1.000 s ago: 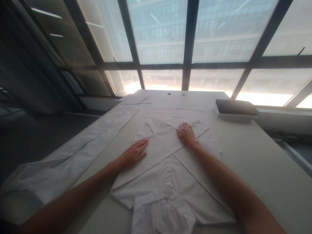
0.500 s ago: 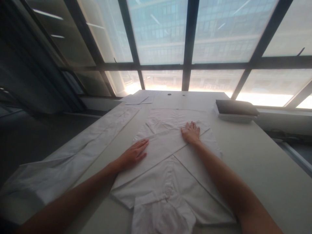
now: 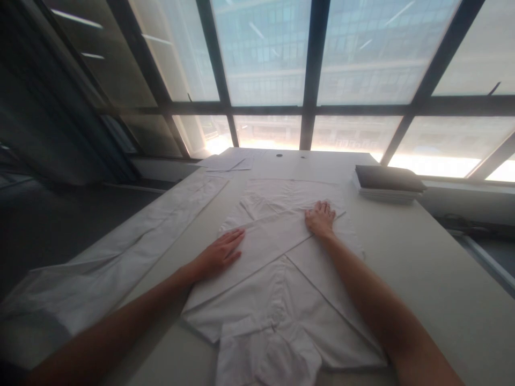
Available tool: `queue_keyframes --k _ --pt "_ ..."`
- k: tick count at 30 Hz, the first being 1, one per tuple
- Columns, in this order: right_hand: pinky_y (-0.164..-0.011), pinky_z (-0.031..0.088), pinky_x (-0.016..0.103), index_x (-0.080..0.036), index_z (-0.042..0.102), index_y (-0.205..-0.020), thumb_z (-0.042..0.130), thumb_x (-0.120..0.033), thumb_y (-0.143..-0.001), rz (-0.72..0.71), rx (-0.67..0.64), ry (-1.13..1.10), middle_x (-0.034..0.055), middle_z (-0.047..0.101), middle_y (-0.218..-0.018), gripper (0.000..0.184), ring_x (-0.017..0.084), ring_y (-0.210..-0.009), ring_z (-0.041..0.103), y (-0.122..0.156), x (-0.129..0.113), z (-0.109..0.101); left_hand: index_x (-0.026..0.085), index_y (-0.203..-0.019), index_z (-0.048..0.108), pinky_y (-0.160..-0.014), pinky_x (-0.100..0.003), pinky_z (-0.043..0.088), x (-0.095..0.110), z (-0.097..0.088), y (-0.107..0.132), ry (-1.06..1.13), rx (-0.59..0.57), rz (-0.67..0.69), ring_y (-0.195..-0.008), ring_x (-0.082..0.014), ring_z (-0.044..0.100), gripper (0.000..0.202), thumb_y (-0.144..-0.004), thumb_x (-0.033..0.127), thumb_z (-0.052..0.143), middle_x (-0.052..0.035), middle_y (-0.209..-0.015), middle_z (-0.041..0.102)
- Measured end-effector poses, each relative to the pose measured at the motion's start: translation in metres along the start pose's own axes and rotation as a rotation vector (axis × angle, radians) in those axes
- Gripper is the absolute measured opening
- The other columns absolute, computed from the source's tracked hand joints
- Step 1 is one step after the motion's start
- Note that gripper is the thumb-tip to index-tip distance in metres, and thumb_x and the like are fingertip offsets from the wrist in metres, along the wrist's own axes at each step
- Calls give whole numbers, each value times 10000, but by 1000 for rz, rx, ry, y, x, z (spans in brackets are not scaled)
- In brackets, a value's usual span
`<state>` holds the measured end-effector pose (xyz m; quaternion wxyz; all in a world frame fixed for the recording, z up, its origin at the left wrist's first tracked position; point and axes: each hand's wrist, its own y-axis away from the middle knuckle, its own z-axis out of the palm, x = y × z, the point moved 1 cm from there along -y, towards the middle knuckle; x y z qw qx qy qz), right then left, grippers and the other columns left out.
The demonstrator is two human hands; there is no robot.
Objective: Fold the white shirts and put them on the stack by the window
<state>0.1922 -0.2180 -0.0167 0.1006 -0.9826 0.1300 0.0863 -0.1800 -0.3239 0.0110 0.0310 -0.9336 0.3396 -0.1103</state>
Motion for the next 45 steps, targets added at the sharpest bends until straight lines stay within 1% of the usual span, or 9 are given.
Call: queue_keyframes --k 3,8,11,19,25,30,35,40,45 --pt "-1178 188 540 -24 321 -1544 258 -461 -1001 -26 -11 18 239 298 -1603 700 321 -1500 212 0 1 0 184 -1564 353 -1236 -460 242 8 -2 4 -7 -14 22 -1504 -269 270 586 -1041 443 396 -104 -1611 332" --pt "-1168 196 555 -51 363 -1531 267 -471 -1001 -39 -10 32 239 300 -1602 683 324 -1499 216 0 1 0 271 -1599 254 -1250 -447 179 41 -11 15 54 -129 265 -1509 -247 256 624 -1039 497 409 -65 -1627 301" --pt "-1166 195 557 -56 371 -1527 270 -466 -1001 -42 -10 31 240 301 -1601 675 327 -1498 215 0 1 0 301 -1596 258 -1250 -441 186 50 -16 14 104 -135 326 -1500 -238 279 593 -1048 475 403 -50 -1614 329" --pt "-1164 200 563 -57 381 -1519 275 -459 -1002 -52 3 31 239 322 -1590 664 335 -1492 228 1 1 0 309 -1557 362 -1255 -451 176 44 -15 11 175 -170 285 -1514 -225 242 524 -1065 485 332 -16 -1614 332" --pt "-1159 207 567 -86 418 -1504 305 -452 -1004 -44 16 22 234 345 -1579 630 343 -1484 250 2 0 0 303 -1531 416 -1251 -438 199 49 -16 12 259 -175 335 -1494 -218 299 528 -1066 510 275 -15 -1581 402" --pt "-1155 207 573 -106 419 -1504 315 -445 -1002 -42 10 14 235 347 -1577 615 341 -1484 250 3 -1 -3 269 -1504 462 -1229 -457 261 49 -14 11 281 -125 381 -1462 -239 370 504 -1064 480 335 -54 -1536 473" --pt "-1157 204 564 -115 428 -1499 311 -437 -1001 -40 18 15 234 345 -1577 604 335 -1483 250 4 -2 -3 258 -1444 530 -1197 -429 336 50 -12 19 271 -59 473 -1403 -227 461 424 -1059 393 415 -61 -1469 556" --pt "-1156 202 563 -113 425 -1502 306 -437 -1002 -41 13 26 234 340 -1579 608 340 -1482 246 4 -3 -4 267 -1502 455 -1198 -423 341 52 -16 35 218 -44 457 -1427 -235 428 458 -1057 368 423 -62 -1504 515" --pt "-1155 198 568 -116 406 -1514 293 -443 -1003 -43 6 21 238 327 -1585 618 339 -1488 233 4 -2 -4 292 -1581 307 -1237 -429 241 50 -21 53 150 -124 382 -1491 -247 305 561 -1049 426 429 -41 -1581 402"
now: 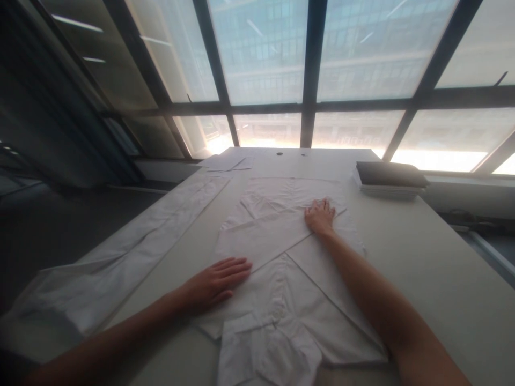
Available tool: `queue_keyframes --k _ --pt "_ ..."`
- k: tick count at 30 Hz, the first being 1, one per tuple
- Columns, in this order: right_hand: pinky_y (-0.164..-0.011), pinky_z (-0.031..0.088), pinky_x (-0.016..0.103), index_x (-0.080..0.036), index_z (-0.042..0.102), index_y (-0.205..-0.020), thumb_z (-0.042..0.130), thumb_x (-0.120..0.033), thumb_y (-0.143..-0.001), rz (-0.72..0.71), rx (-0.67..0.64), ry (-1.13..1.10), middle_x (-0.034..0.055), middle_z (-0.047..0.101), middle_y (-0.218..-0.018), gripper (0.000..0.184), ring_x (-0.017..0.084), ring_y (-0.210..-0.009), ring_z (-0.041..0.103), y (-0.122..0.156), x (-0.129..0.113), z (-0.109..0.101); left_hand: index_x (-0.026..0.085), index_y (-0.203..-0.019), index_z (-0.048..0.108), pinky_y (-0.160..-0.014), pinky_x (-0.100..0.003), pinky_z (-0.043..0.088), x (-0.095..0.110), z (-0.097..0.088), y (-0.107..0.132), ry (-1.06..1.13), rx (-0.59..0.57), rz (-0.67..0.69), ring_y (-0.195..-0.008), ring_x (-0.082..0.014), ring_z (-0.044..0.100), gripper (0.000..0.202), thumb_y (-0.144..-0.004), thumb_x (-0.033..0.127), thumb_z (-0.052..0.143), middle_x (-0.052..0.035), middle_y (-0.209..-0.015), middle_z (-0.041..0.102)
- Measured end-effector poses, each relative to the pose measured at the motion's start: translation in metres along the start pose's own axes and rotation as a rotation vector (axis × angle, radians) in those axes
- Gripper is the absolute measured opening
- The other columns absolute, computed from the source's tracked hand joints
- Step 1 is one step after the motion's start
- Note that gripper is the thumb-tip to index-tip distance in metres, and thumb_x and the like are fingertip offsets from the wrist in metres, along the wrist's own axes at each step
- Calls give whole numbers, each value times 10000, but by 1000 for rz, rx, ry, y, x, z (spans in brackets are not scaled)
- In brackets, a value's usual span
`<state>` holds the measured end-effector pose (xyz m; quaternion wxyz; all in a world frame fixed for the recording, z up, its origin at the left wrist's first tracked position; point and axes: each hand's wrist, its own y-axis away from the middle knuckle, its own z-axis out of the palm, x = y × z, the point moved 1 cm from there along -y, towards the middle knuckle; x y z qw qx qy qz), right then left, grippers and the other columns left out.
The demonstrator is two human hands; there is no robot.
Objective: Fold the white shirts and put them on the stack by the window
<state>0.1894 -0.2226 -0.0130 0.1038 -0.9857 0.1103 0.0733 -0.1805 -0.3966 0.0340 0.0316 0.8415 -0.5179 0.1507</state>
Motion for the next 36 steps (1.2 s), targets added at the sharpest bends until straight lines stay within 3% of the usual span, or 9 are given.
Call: queue_keyframes --k 5,9,15,19,23,29,36 --pt "-1155 193 572 -97 408 -1513 286 -439 -1004 -5 1 2 249 324 -1584 626 345 -1489 232 0 1 1 301 -1609 199 -1254 -450 130 6 -3 15 -48 -91 -92 -1525 -252 196 633 -1044 474 428 -25 -1635 278" --pt "-1151 199 571 -105 418 -1508 288 -439 -1004 -4 5 5 249 328 -1581 618 344 -1487 241 -1 0 1 314 -1600 228 -1251 -458 137 8 -2 20 -40 -71 -105 -1521 -249 210 615 -1042 467 436 -21 -1628 299" --pt "-1151 196 561 -113 414 -1512 285 -440 -1003 5 0 13 240 338 -1577 619 346 -1477 256 0 -1 2 308 -1509 449 -1234 -479 219 -1 0 23 79 9 -109 -1481 -258 329 501 -1022 417 498 -44 -1570 423" --pt "-1152 187 561 -115 406 -1517 283 -438 -1002 5 -5 11 236 332 -1581 620 347 -1475 253 1 -1 1 279 -1390 596 -1188 -435 344 -7 -17 21 260 59 -108 -1405 -243 457 387 -1021 366 521 -70 -1450 573" --pt "-1147 199 563 -116 419 -1508 294 -436 -1000 1 0 3 236 343 -1575 613 341 -1477 251 1 -2 1 259 -1347 629 -1125 -385 432 -14 -30 0 282 143 -160 -1330 -215 536 346 -1027 311 509 -79 -1387 621" --pt "-1145 204 564 -105 399 -1519 273 -432 -1003 -8 1 26 235 349 -1570 624 339 -1472 255 0 -2 2 240 -1352 613 -1138 -422 422 -33 -9 -34 163 231 -150 -1350 -223 515 371 -991 240 532 -87 -1399 611" --pt "-1148 205 569 -116 410 -1514 284 -438 -1002 -5 -10 17 240 334 -1578 617 343 -1477 252 0 -1 -2 249 -1409 567 -1192 -460 346 -36 -1 -25 81 171 -168 -1400 -238 462 412 -1000 261 512 -82 -1470 550"
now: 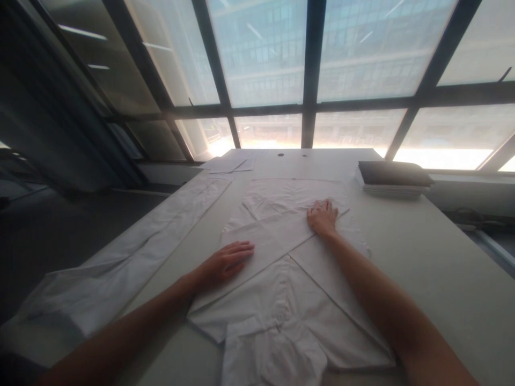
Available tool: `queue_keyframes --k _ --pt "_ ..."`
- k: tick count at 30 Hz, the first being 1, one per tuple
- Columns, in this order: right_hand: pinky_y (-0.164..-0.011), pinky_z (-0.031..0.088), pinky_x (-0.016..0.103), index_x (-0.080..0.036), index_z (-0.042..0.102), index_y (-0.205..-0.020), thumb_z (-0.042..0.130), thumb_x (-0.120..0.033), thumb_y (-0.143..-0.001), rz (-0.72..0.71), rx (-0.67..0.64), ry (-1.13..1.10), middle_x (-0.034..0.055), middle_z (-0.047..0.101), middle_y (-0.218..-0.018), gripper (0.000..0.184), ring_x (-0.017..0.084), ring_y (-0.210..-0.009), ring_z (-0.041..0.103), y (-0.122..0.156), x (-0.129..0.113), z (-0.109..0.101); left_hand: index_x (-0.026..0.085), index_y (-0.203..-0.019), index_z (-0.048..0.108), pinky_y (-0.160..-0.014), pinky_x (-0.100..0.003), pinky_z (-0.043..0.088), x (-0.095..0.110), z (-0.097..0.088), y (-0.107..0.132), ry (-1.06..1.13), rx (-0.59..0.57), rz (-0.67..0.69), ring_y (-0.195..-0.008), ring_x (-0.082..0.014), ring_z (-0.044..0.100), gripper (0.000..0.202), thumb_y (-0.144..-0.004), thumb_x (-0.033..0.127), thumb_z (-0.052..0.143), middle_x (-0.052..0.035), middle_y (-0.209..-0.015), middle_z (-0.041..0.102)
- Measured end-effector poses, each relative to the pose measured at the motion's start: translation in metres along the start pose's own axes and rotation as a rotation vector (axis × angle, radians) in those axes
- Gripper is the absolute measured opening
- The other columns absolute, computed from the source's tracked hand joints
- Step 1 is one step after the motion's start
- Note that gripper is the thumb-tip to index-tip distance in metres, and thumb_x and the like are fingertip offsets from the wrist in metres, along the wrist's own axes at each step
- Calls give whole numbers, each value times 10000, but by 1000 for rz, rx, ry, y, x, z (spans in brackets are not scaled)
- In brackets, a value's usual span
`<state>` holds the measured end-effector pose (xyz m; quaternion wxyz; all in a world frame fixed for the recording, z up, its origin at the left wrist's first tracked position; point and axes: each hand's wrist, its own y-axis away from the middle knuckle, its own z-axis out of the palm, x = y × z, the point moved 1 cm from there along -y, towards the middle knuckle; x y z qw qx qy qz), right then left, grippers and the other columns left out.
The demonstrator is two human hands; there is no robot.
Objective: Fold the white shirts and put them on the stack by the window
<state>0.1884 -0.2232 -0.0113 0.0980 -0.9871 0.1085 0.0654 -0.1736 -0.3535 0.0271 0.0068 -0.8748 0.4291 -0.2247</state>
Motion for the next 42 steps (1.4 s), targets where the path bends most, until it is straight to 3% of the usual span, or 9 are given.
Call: queue_keyframes --k 33,37,42 --pt "-1145 209 569 -123 413 -1508 292 -426 -998 3 1 -9 235 343 -1574 605 340 -1469 271 1 1 -3 253 -1393 587 -1186 -448 355 -2 0 0 20 8 -8 -1411 -232 444 401 -1001 269 507 -76 -1470 551" --pt "-1137 222 573 -118 435 -1493 300 -423 -996 1 9 -13 244 354 -1566 599 349 -1465 280 1 2 -1 279 -1448 532 -1215 -456 285 -2 -3 -1 -5 -84 24 -1468 -240 356 439 -1011 288 499 -58 -1544 466" --pt "-1138 214 576 -113 428 -1499 291 -436 -996 -3 -4 -4 241 349 -1570 613 353 -1463 279 0 2 0 363 -1545 367 -1229 -526 152 -1 -23 7 70 -307 27 -1523 -296 186 647 -957 473 613 -42 -1637 279"
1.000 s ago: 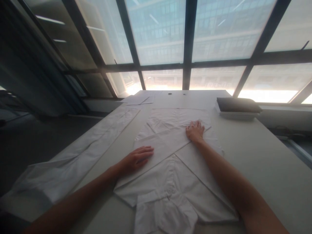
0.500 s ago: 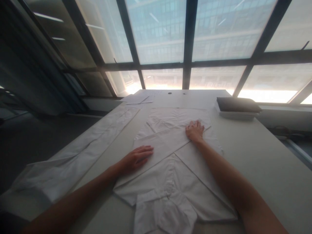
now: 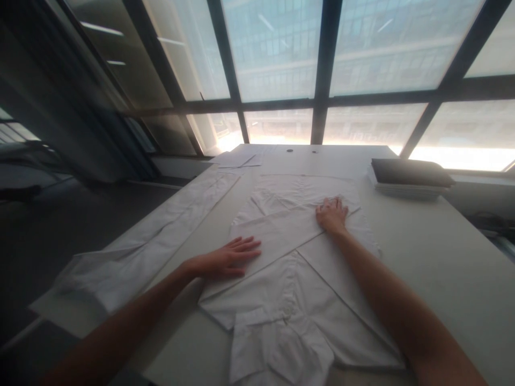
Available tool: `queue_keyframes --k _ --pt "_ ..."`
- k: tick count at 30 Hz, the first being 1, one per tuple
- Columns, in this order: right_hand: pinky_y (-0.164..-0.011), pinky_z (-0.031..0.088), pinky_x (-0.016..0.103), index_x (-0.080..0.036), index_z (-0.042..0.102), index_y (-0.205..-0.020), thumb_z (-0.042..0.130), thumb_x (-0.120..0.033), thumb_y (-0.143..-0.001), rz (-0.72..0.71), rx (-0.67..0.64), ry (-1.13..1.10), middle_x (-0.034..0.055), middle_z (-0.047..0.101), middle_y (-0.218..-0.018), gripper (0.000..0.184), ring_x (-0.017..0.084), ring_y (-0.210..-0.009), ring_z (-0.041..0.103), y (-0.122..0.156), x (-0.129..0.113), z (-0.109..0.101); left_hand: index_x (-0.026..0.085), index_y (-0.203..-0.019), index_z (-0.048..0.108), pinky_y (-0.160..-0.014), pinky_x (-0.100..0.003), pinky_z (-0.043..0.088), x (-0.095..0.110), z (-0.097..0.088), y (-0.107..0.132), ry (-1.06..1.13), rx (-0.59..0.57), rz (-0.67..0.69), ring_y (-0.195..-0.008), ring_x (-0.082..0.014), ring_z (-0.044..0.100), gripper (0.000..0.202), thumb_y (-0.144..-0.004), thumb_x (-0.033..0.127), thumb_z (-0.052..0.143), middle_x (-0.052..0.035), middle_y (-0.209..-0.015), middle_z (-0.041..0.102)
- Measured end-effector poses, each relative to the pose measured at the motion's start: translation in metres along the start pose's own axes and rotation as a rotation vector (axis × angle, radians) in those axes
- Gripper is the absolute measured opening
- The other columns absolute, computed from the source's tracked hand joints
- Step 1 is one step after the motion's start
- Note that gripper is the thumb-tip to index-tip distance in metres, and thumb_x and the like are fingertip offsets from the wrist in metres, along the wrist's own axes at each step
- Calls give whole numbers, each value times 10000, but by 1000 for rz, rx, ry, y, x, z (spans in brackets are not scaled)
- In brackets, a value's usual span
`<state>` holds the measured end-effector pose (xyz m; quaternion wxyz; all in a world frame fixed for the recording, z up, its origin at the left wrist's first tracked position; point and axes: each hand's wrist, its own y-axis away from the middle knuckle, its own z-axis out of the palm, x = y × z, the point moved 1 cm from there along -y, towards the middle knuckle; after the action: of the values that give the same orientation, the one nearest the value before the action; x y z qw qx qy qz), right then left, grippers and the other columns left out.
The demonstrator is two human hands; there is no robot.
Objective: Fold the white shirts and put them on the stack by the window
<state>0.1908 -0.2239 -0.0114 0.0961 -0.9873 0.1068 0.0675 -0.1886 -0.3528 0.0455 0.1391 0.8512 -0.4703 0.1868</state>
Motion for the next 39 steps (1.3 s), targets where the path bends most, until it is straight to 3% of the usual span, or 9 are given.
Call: queue_keyframes --k 4,10,15,23,27,32,37,39 --pt "-1140 203 577 -121 414 -1510 283 -449 -999 4 -1 -5 246 335 -1577 621 353 -1471 266 -1 2 2 362 -1541 375 -1216 -567 129 2 -13 21 87 -117 -1 -1528 -350 110 906 -767 610 776 -63 -1648 244" --pt "-1135 216 586 -122 427 -1500 301 -437 -997 -9 18 -3 249 340 -1573 607 359 -1468 272 -3 4 6 366 -1532 390 -1202 -591 136 -1 -17 40 129 -116 -41 -1527 -380 87 1014 -664 661 821 -84 -1652 233" --pt "-1138 220 575 -126 432 -1493 299 -432 -998 -3 18 4 237 348 -1572 597 346 -1467 275 -2 3 5 363 -1548 352 -1207 -584 117 -3 -12 48 125 -87 -56 -1529 -366 63 1000 -703 641 807 -95 -1659 201" --pt "-1146 233 569 -92 399 -1504 326 -417 -995 5 81 -30 244 365 -1561 608 344 -1471 273 -3 1 6 396 -1561 298 -1210 -601 57 5 -5 72 125 -70 -154 -1535 -333 38 779 -895 555 670 -62 -1672 144" --pt "-1156 270 505 -68 404 -1497 378 -365 -979 -149 127 -77 250 348 -1572 598 340 -1470 291 6 5 -2 389 -1561 303 -1215 -592 36 6 2 85 117 -48 -188 -1537 -327 38 673 -965 523 586 -38 -1672 150" --pt "-1178 292 447 -79 404 -1513 374 -383 -999 -496 15 -101 221 309 -1606 599 306 -1482 302 34 40 -14 380 -1552 339 -1224 -576 58 5 3 98 104 -8 -236 -1539 -308 72 612 -990 495 553 -31 -1660 211" --pt "-1169 318 489 -95 394 -1524 330 -431 -1019 -504 -29 -58 217 322 -1600 610 317 -1475 322 69 92 -26 345 -1525 410 -1230 -568 16 28 -8 85 28 102 -192 -1520 -270 221 542 -1005 416 549 -53 -1622 329" --pt "-1174 307 500 -98 392 -1526 329 -427 -1019 -469 -25 -25 216 335 -1595 607 318 -1477 319 84 107 -30 345 -1529 402 -1232 -570 44 42 -10 75 21 92 -138 -1520 -272 222 569 -991 400 579 -51 -1617 341"
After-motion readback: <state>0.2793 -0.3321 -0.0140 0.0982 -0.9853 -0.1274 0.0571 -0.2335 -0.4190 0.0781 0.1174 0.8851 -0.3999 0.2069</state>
